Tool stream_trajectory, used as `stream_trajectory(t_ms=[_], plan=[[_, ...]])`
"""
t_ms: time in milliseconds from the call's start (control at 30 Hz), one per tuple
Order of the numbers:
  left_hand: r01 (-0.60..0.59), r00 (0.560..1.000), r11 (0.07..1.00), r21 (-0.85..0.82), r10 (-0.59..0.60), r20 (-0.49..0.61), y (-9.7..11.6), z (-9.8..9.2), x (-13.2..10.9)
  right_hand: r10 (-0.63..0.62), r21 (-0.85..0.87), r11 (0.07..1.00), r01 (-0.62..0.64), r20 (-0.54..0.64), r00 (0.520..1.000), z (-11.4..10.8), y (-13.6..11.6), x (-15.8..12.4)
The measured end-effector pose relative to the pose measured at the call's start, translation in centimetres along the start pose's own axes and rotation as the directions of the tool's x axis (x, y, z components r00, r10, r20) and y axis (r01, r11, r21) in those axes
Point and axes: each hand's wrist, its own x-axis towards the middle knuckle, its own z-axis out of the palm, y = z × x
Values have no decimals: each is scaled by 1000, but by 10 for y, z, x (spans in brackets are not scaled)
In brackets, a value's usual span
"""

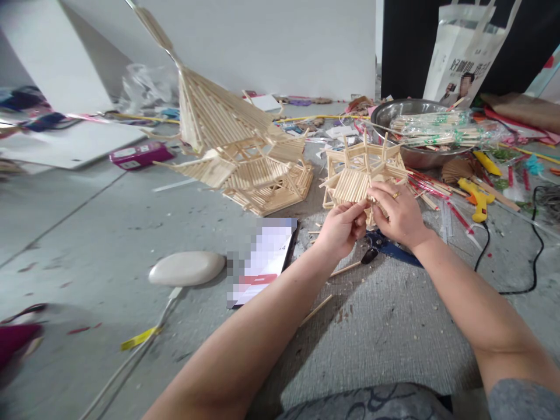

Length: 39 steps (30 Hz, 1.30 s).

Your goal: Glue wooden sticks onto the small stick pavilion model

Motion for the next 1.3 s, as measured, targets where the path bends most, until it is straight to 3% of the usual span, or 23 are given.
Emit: stream_trajectory(t_ms=[867, 1300], plan=[[12, 997, 1000, -13, -10, 83, 0, -4, 3, 10, -4, 1000, -10, 11, 1000, 0, 1, 0], [33, 999, 999, -22, -32, 25, 3, -1, 1, 0, -16, 1000, 0, 17, 1000, 0, 0, 0]])
